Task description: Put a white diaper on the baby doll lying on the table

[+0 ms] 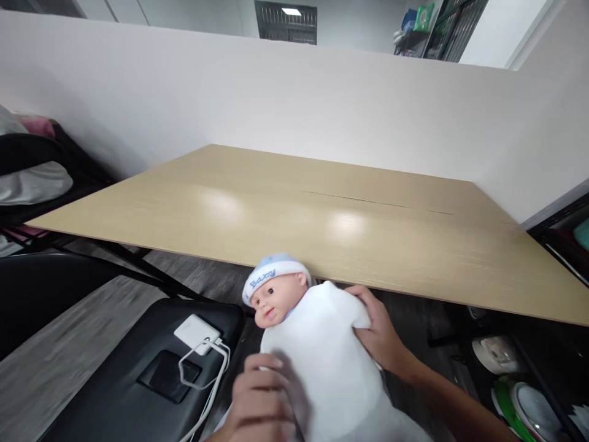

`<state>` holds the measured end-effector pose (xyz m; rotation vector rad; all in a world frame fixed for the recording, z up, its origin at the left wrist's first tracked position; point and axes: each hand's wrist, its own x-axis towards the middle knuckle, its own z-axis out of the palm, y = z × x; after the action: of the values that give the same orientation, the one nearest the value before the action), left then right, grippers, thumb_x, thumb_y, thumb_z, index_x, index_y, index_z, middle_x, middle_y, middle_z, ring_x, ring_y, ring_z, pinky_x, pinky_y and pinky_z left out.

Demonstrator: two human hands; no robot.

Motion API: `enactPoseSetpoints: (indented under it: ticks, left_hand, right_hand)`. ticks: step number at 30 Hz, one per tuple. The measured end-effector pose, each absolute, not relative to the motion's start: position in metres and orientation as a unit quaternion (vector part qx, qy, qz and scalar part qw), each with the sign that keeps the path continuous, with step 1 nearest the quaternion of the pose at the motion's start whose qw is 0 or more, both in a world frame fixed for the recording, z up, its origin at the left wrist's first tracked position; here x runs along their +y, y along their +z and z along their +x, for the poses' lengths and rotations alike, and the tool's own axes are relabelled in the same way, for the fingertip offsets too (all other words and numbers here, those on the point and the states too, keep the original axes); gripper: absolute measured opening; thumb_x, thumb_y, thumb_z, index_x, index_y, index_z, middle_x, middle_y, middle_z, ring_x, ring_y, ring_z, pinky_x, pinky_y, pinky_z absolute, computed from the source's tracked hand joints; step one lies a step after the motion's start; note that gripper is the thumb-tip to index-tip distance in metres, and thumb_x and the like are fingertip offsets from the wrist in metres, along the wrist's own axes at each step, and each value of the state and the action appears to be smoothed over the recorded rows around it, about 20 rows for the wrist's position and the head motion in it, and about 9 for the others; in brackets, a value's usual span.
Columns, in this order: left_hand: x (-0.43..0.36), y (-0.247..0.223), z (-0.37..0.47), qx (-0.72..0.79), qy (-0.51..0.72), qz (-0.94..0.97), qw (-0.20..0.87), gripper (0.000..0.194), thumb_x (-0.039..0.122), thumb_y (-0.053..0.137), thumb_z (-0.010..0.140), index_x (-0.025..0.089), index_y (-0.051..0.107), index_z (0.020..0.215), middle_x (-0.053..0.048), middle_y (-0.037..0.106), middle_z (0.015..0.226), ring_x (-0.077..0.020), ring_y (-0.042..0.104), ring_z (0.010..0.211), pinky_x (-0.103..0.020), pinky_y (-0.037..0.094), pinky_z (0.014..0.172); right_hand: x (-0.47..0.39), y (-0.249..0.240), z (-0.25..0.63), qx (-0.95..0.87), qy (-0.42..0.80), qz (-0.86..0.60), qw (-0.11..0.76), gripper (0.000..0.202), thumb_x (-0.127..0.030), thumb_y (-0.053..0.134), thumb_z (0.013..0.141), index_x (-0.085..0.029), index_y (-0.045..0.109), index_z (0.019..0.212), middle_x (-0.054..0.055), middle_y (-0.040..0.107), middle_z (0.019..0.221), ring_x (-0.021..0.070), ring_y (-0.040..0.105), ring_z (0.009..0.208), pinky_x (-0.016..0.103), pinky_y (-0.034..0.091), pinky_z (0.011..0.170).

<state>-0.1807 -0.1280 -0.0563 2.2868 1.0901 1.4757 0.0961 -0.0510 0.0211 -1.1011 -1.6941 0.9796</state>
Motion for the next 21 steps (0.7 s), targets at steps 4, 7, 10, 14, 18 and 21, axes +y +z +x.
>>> enactPoseSetpoints:
  ticks: [4, 7, 10, 14, 18, 21]
  left_hand:
    - [-0.082, -0.039, -0.190, 0.384, 0.580, 0.718, 0.015, 0.046, 0.046, 0.071, 0.086, 0.041, 0.054, 0.128, -0.005, 0.066, 0.108, -0.0330, 0.069, 0.103, -0.061, 0.064, 0.087]
    - [-0.034, -0.006, -0.183, 0.409, 0.452, 0.777, 0.158, 0.067, 0.040, 0.078, 0.089, 0.033, 0.039, 0.143, -0.014, 0.060, 0.142, -0.0345, 0.065, 0.131, -0.058, 0.058, 0.107]
    - [0.010, 0.017, -0.174, 0.418, 0.382, 0.773, 0.285, 0.058, 0.044, 0.071, 0.095, 0.028, 0.042, 0.143, -0.015, 0.061, 0.146, -0.0327, 0.064, 0.135, -0.050, 0.054, 0.113]
    - [0.060, 0.034, -0.164, 0.415, 0.335, 0.769, 0.351, 0.061, 0.047, 0.072, 0.092, 0.026, 0.045, 0.143, -0.012, 0.070, 0.139, -0.0315, 0.070, 0.123, -0.043, 0.056, 0.103]
    - [0.096, 0.047, -0.157, 0.409, 0.266, 0.800, 0.350, 0.065, 0.043, 0.071, 0.089, 0.025, 0.045, 0.146, -0.005, 0.077, 0.111, -0.0250, 0.072, 0.089, -0.035, 0.056, 0.082]
    - [0.113, 0.048, -0.156, 0.414, 0.237, 0.819, 0.319, 0.070, 0.041, 0.071, 0.086, 0.025, 0.046, 0.149, -0.003, 0.076, 0.104, -0.0248, 0.071, 0.085, -0.033, 0.054, 0.078]
  right_hand:
    - [-0.067, 0.025, 0.113, -0.541, 0.384, -0.494, 0.562, 0.034, -0.028, 0.068, 0.082, -0.029, 0.067, 0.116, 0.001, 0.074, 0.109, 0.0238, 0.067, 0.096, 0.031, 0.054, 0.083]
    - [-0.054, 0.027, 0.124, -0.491, 0.355, -0.535, 0.589, 0.033, -0.040, 0.071, 0.086, -0.028, 0.066, 0.116, 0.002, 0.073, 0.108, 0.0249, 0.067, 0.097, 0.032, 0.055, 0.082]
    - [-0.026, 0.031, 0.144, -0.519, 0.299, -0.574, 0.559, 0.030, -0.044, 0.067, 0.089, -0.027, 0.064, 0.114, 0.003, 0.075, 0.108, 0.0263, 0.067, 0.098, 0.035, 0.055, 0.083]
    - [0.010, 0.040, 0.191, -0.672, 0.136, -0.614, 0.392, 0.028, -0.040, 0.066, 0.090, -0.026, 0.066, 0.114, 0.007, 0.075, 0.109, 0.0295, 0.068, 0.098, 0.038, 0.052, 0.083]
    - [0.028, 0.037, 0.231, -0.753, 0.048, -0.605, 0.253, 0.027, -0.045, 0.059, 0.100, -0.025, 0.067, 0.117, 0.010, 0.072, 0.111, 0.0318, 0.068, 0.102, 0.040, 0.053, 0.082]
    - [0.033, 0.022, 0.245, -0.765, 0.050, -0.600, 0.229, 0.029, -0.050, 0.055, 0.104, -0.025, 0.065, 0.115, 0.010, 0.072, 0.110, 0.0311, 0.068, 0.100, 0.041, 0.054, 0.082]
